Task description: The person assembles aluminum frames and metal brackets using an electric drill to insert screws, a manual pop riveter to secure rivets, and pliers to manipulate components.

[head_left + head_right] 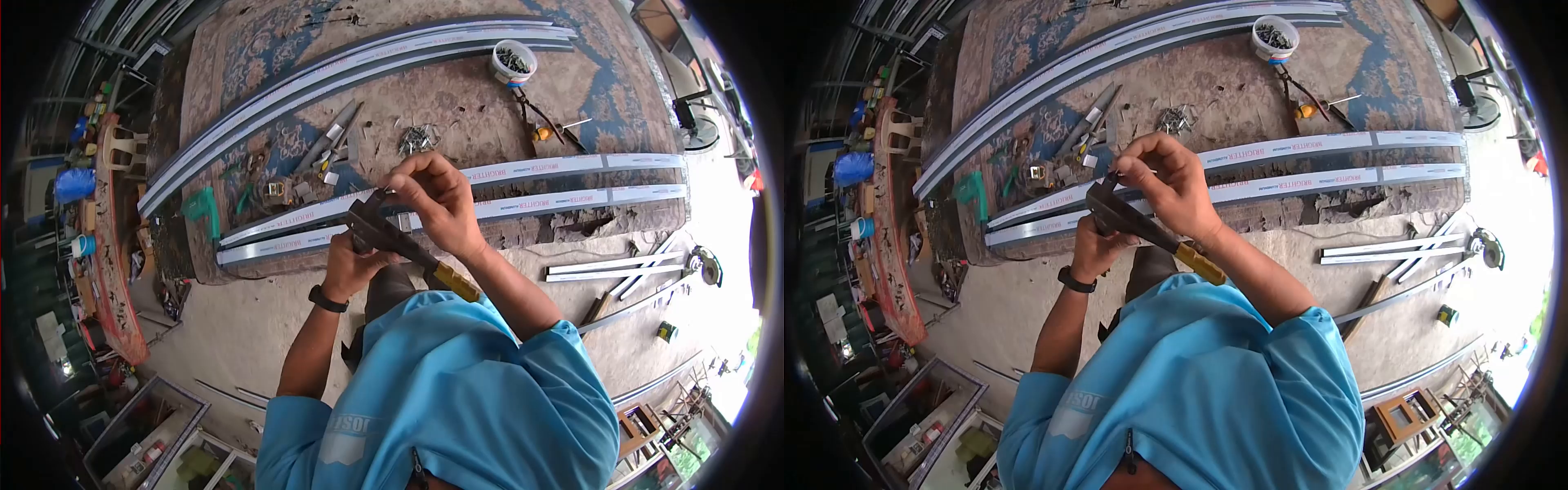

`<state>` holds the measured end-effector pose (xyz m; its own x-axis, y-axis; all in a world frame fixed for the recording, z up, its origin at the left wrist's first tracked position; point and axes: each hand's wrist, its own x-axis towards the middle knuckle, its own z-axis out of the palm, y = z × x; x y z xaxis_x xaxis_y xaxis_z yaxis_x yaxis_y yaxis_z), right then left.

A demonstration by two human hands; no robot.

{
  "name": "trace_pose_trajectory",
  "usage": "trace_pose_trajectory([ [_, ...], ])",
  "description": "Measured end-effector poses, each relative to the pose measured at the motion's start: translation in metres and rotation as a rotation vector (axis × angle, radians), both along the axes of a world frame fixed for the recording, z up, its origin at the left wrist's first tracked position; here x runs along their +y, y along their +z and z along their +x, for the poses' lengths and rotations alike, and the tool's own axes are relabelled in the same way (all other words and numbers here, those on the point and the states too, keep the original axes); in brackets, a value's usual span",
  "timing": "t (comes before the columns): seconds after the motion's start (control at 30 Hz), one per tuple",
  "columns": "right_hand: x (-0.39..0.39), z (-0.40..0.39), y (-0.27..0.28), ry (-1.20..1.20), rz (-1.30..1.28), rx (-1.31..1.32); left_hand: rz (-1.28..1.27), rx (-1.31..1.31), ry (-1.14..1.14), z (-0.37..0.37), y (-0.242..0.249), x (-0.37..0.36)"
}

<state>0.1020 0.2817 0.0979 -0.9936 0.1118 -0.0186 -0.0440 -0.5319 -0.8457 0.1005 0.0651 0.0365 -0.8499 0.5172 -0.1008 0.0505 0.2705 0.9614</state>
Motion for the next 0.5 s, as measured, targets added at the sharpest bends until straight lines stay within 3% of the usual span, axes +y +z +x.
trace_pose_trajectory([
  [0.1,-0.002,0.007,-0.021,0.078,0.027,-0.045,-0.031,0.047,0.054,0.000,0.002,-0.008],
  [0.2,0.014,0.006,-0.044,0.138,0.364,0.077,0.181,-0.331,0.180,-0.002,0.012,-0.013],
  [0.27,0.024,0.010,-0.071,0.201,0.499,0.071,-0.072,-0.144,0.115,-0.005,0.007,-0.010],
  [0.37,0.034,0.026,-0.128,0.185,1.116,0.212,-0.572,0.179,-0.058,-0.007,-0.003,-0.009],
  [0.4,0.033,0.030,-0.143,0.290,1.166,0.176,-0.617,0.094,-0.120,-0.006,0.003,-0.001],
  [0.5,0.025,0.038,-0.170,0.253,1.227,0.195,-0.765,0.171,-0.235,-0.003,-0.017,0.008],
])
